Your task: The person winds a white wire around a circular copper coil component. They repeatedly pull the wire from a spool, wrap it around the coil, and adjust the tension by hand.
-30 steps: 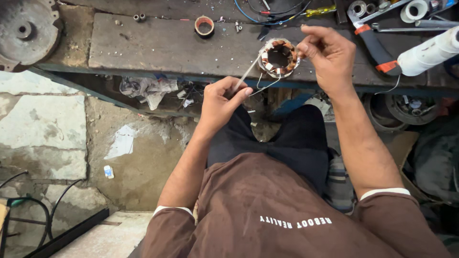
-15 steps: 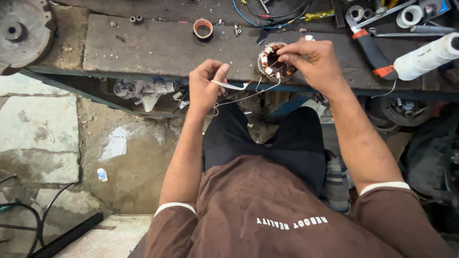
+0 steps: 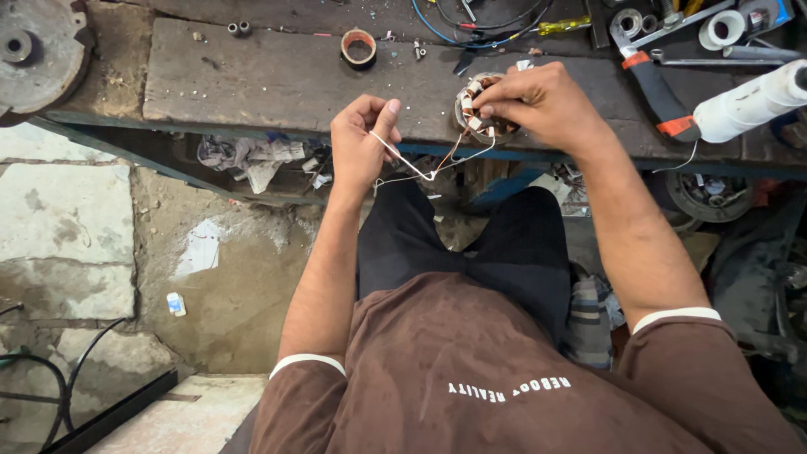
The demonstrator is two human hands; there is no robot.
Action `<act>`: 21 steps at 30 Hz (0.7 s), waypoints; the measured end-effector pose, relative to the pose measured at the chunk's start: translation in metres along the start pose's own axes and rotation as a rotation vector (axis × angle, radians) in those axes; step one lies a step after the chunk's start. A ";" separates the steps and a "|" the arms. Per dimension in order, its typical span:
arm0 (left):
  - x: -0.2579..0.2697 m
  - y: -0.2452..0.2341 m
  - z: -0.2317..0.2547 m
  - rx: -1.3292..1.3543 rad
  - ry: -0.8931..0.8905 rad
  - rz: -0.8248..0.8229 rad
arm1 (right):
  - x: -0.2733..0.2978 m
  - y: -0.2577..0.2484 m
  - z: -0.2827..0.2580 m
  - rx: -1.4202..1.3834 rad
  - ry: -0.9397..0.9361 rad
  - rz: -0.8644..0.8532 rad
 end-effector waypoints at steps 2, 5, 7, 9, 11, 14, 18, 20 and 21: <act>-0.001 0.000 0.000 -0.004 -0.012 0.003 | -0.002 0.003 -0.004 0.026 -0.016 0.034; -0.002 -0.001 0.000 0.001 -0.012 -0.004 | -0.002 0.010 -0.009 0.094 -0.018 0.105; -0.001 0.000 -0.001 -0.001 -0.004 -0.002 | 0.003 0.014 -0.013 0.129 -0.035 0.131; -0.001 0.001 -0.001 -0.009 -0.014 0.001 | 0.009 0.016 -0.019 0.296 -0.089 0.183; -0.004 -0.001 0.001 -0.028 -0.034 0.009 | 0.007 0.011 -0.024 0.338 -0.064 0.214; -0.001 -0.001 -0.001 -0.027 0.008 -0.002 | 0.012 0.014 -0.024 0.258 0.047 0.202; -0.003 0.001 -0.004 -0.026 -0.002 0.011 | 0.019 0.022 -0.019 0.260 0.037 0.162; -0.003 0.000 -0.004 -0.019 -0.012 0.008 | 0.024 0.024 -0.016 0.225 0.014 0.190; -0.001 -0.001 -0.003 -0.056 0.012 -0.010 | 0.028 0.025 -0.015 0.221 -0.032 0.228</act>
Point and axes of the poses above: each hand's wrist, its own x-axis away from the middle knuckle, its own y-axis out of the palm, z = x × y, the point moved 1 cm from there along -x, towards the middle knuckle, and after that the axes turned 12 degrees about -z, right-handed, at the moved point
